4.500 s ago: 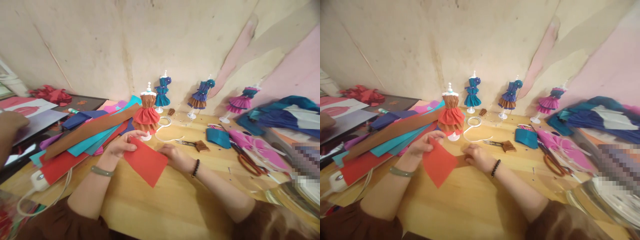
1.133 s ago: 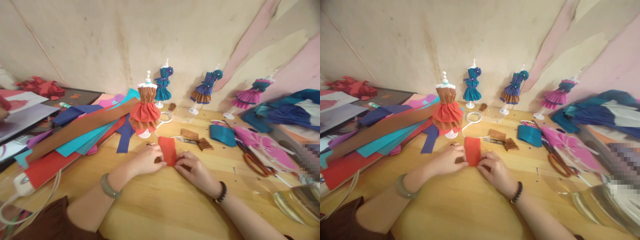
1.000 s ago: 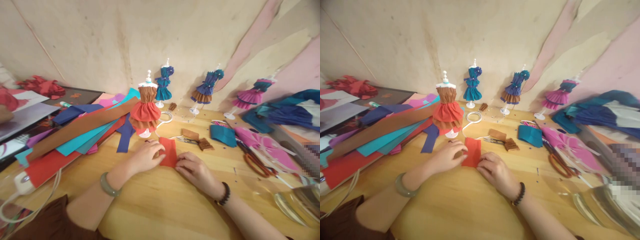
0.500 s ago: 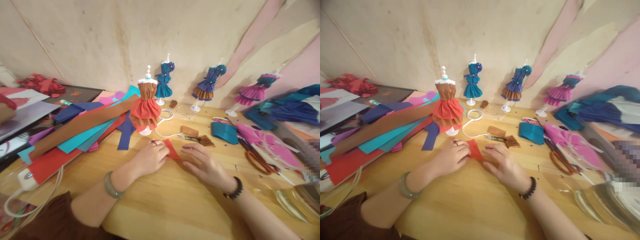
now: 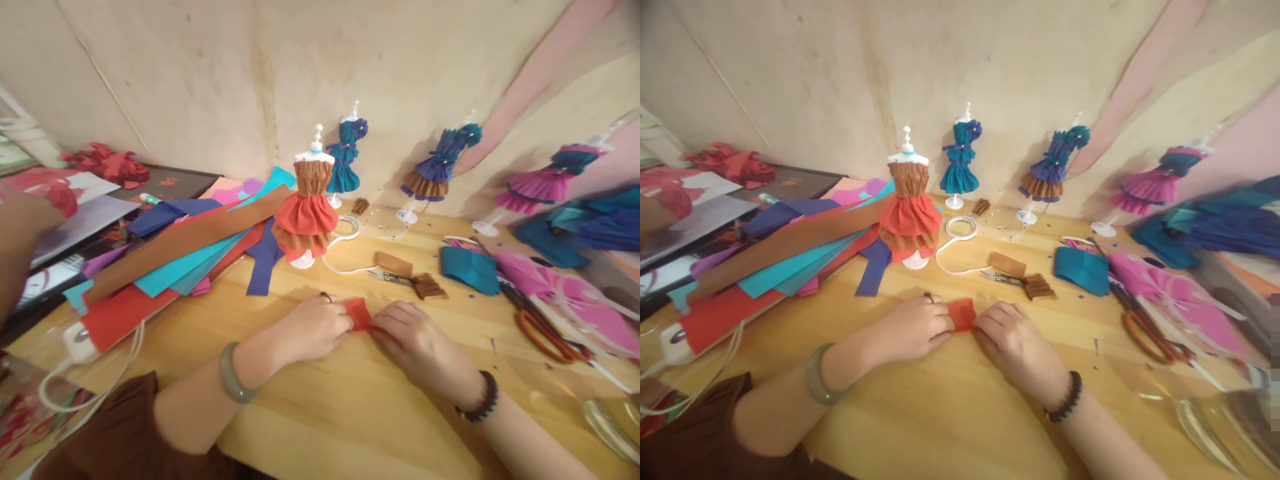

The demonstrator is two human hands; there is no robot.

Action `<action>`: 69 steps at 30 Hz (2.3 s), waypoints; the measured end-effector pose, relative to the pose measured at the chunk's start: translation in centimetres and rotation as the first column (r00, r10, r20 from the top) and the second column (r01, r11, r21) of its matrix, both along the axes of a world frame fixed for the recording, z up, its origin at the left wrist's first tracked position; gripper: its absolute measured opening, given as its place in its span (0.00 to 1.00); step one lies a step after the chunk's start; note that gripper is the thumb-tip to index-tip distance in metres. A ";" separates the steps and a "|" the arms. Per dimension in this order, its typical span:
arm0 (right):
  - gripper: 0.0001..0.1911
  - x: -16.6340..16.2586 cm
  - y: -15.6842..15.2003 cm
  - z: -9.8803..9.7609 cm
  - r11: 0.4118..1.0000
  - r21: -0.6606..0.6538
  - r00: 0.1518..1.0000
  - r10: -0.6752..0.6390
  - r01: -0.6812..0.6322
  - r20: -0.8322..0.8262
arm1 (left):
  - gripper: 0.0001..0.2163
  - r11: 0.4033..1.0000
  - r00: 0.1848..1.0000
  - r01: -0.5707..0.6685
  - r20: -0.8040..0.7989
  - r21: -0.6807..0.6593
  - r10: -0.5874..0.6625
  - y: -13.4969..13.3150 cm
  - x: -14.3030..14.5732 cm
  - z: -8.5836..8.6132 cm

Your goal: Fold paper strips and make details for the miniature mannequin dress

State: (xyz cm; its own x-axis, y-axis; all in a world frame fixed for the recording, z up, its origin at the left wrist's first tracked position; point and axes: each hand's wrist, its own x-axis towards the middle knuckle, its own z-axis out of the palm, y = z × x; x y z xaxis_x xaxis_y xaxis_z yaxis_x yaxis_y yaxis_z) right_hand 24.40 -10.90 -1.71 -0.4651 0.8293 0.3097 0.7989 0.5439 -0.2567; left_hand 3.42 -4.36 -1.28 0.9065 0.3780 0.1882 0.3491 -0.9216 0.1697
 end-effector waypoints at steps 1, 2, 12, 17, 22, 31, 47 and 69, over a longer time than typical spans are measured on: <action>0.09 0.1 0.1 -0.1 1.000 -0.014 1.000 -0.006 0.006 0.000 | 0.10 1.000 1.000 -0.004 0.002 -0.020 0.004 0.1 0.0 0.0; 0.08 0.2 0.2 -0.3 1.000 -0.023 1.000 -0.011 0.011 -0.007 | 0.10 0.999 1.000 -0.007 -0.003 -0.034 0.007 0.1 -0.1 0.0; 0.08 0.0 0.2 -0.8 0.999 -0.033 0.984 0.006 -0.012 -0.178 | 0.09 0.994 1.000 0.017 -0.022 -0.111 -0.019 0.5 -0.3 1.1; 0.10 0.0 0.3 -0.9 0.983 -0.174 0.967 -0.097 0.056 -0.237 | 0.08 0.965 0.994 -0.108 -0.017 -0.239 0.106 1.0 -0.9 1.5; 0.10 -0.1 0.5 -1.0 0.956 -0.260 0.933 -0.211 0.136 -0.290 | 0.09 0.866 0.956 -0.293 -0.111 -0.405 0.271 2.0 -1.5 1.6; 0.10 -0.9 1.1 -1.4 0.906 -0.283 0.887 -0.386 0.314 -0.252 | 0.10 0.720 0.873 -0.477 -0.178 -0.504 0.454 2.9 -1.9 0.6; 0.22 -1.4 1.1 -1.9 0.872 -0.268 0.857 -0.468 0.409 -0.215 | 0.08 0.678 0.823 -0.556 -0.200 -0.481 0.532 3.0 -1.8 0.4; 0.20 -1.0 1.4 -2.0 0.883 -0.248 0.866 -0.451 0.398 -0.216 | 0.10 0.675 0.808 -0.581 -0.225 -0.454 0.545 3.3 -2.0 0.7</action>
